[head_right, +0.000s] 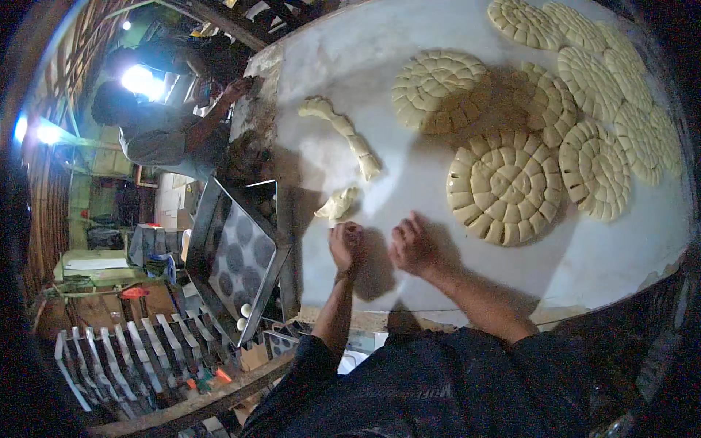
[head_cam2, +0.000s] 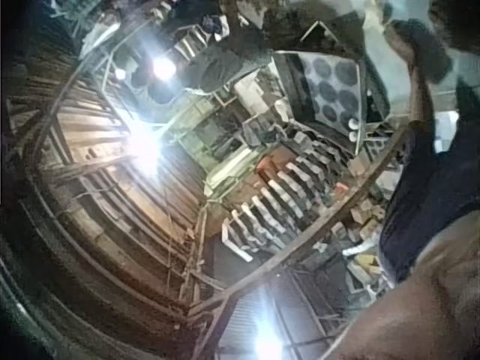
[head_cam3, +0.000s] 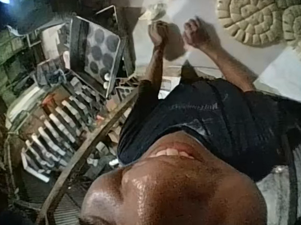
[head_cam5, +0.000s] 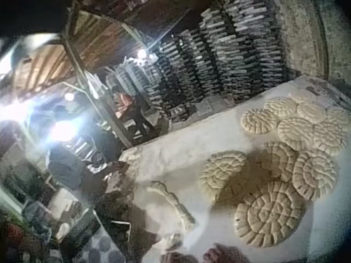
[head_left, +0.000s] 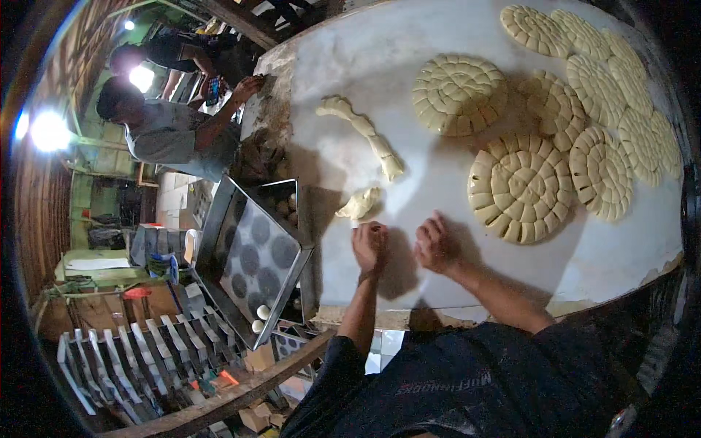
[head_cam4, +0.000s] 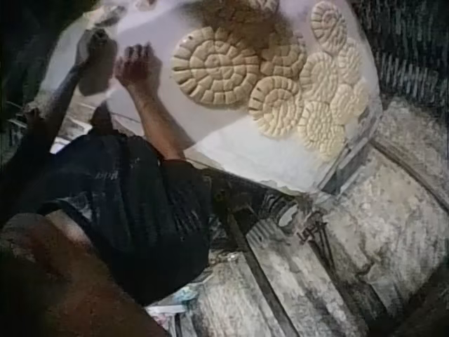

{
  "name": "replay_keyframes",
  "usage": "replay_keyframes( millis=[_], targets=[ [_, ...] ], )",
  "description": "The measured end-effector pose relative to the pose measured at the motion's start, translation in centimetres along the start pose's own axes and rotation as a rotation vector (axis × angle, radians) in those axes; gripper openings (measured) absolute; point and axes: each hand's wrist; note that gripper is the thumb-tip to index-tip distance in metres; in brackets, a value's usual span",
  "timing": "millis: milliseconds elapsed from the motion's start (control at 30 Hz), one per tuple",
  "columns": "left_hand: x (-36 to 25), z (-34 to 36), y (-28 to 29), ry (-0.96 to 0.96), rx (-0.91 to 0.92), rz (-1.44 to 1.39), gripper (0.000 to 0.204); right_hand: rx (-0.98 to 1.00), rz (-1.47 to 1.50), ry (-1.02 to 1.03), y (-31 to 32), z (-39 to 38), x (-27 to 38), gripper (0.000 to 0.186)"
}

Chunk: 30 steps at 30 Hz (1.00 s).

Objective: The person shapes dough on a work table by pulling, stretching, and rolling dough pieces by hand, then takes and arranges dough balls onto metal baking trays.

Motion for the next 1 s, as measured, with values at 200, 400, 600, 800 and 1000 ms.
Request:
replay_keyframes(
  millis=[200, 400, 600, 800, 1000],
  targets=[
    [12.7, -16.3, -1.5, 0.645, 0.127, -0.856, 0.049, 0.29, -0.003, 0.514, 2.5, -3.9, -0.2, 0.018],
    [5.5, -0.9, 3.1, -0.165, -0.103, 0.212, 0.012, -0.073, -0.158, -0.065, -0.2, 2.7, -2.8, 0.015],
    [12.8, -8.7, -7.9, 0.01, 0.01, -0.157, 0.025, -0.1, -0.055, -0.076, -5.0, 4.2, 5.6, 0.009],
    [7.4, -12.8, -0.6, 0.692, 0.343, -1.503, 0.025, -0.068, 0.148, -0.518, -4.6, 7.6, 0.2, 0.031],
    [9.4, -9.1, 6.1, -0.149, 0.229, -0.328, 0.02, 0.024, 0.12, -0.473, -8.1, 14.3, 1.6, 0.021]
  ],
)
Point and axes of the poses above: each hand's wrist, its own z-axis towards the middle knuckle, its own y-axis out of the back of the hand, x = y × z
